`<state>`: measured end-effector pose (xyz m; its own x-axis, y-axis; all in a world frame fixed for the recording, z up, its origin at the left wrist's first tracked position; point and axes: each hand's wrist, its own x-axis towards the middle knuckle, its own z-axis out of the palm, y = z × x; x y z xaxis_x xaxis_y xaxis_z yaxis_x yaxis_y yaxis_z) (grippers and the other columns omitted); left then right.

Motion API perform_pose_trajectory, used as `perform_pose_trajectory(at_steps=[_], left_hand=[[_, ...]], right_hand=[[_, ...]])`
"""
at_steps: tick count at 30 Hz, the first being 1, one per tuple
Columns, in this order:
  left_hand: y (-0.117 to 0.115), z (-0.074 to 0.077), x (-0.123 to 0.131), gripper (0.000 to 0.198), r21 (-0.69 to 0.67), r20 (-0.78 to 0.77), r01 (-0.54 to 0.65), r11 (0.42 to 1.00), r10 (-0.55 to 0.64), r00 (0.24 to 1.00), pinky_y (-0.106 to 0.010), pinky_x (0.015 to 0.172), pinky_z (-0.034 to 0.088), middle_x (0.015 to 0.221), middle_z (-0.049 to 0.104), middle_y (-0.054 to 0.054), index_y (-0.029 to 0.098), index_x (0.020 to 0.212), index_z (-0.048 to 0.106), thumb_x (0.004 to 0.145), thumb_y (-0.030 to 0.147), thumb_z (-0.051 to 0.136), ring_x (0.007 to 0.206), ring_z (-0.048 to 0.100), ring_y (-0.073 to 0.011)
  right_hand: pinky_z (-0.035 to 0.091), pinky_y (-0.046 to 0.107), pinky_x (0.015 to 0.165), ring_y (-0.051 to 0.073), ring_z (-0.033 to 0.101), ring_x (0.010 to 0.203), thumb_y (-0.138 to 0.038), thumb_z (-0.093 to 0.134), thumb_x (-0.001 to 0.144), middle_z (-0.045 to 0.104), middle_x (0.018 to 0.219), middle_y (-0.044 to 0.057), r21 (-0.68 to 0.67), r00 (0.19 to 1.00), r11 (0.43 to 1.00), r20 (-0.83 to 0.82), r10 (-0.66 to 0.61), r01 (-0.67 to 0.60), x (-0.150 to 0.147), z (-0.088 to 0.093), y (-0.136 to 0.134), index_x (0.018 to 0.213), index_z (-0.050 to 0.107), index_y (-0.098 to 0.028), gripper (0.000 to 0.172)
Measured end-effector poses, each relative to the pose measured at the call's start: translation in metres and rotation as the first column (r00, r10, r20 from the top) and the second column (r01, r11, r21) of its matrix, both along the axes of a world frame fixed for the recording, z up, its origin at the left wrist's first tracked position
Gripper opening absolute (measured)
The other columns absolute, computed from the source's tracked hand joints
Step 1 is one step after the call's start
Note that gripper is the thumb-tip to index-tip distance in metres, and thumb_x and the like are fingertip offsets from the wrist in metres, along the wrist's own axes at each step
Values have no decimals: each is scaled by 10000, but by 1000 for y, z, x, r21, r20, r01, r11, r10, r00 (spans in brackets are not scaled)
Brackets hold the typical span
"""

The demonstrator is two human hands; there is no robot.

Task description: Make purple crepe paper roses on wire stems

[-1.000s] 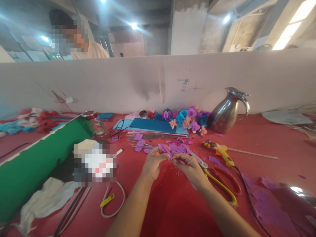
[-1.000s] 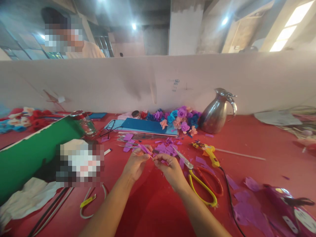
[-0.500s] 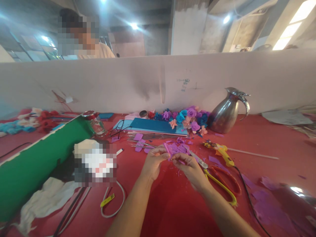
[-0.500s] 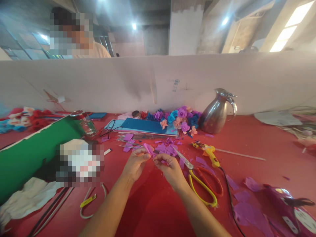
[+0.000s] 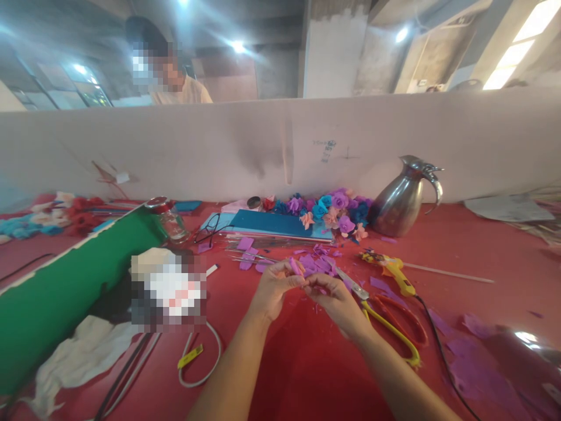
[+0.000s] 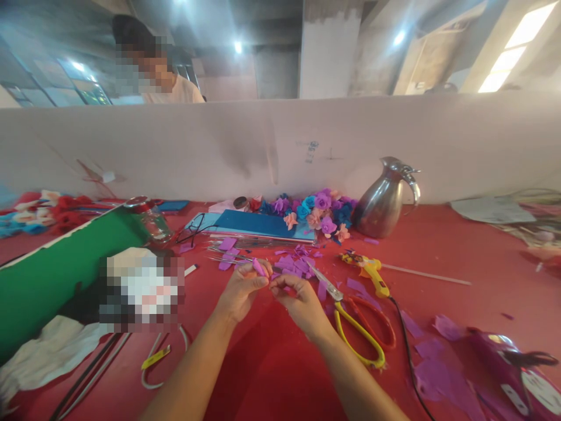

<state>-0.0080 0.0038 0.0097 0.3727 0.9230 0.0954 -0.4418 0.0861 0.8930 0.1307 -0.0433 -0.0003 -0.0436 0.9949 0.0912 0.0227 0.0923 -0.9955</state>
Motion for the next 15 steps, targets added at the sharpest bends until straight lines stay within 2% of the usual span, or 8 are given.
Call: perform_pose_trajectory(at_steps=[3, 8, 11, 15], left_hand=[[-1, 2, 1, 140, -16, -7, -34, 999, 34, 999, -257, 663, 395, 689, 612, -7, 166, 578, 673, 528, 195, 800, 679, 517, -128], [-1, -2, 1, 120, -26, -93, -49, 998, 47, 995, -315, 762, 421, 671, 672, -33, 172, 670, 741, 582, 242, 784, 711, 573, -167], [-1, -4, 2, 94, -28, -92, -52, 998, 50, 995, -310, 759, 429, 666, 680, -28, 175, 630, 729, 570, 216, 787, 709, 587, -167], [0, -2, 3, 126, -71, -72, -170, 983, 165, 984, -278, 715, 429, 624, 664, -9, 172, 539, 680, 516, 193, 801, 654, 564, -140]], right_hand=[[419, 295, 746, 154, 531, 731, -317, 596, 745, 608, 738, 3, 22, 1000, 1000, 5, -3, 2, 0, -1, 1, 740, 649, -198, 129], [426, 292, 752, 151, 537, 742, -325, 589, 758, 610, 758, 2, 51, 1000, 999, -3, -10, 10, 1, -4, 3, 756, 645, -201, 136], [429, 292, 740, 150, 542, 727, -344, 575, 776, 614, 743, 5, 44, 1000, 999, 19, 7, -8, 0, -5, 3, 751, 635, -193, 164], [441, 311, 758, 174, 578, 754, -336, 601, 760, 651, 775, 25, 81, 996, 997, 87, -14, 7, -3, -4, 1, 781, 643, -193, 150]])
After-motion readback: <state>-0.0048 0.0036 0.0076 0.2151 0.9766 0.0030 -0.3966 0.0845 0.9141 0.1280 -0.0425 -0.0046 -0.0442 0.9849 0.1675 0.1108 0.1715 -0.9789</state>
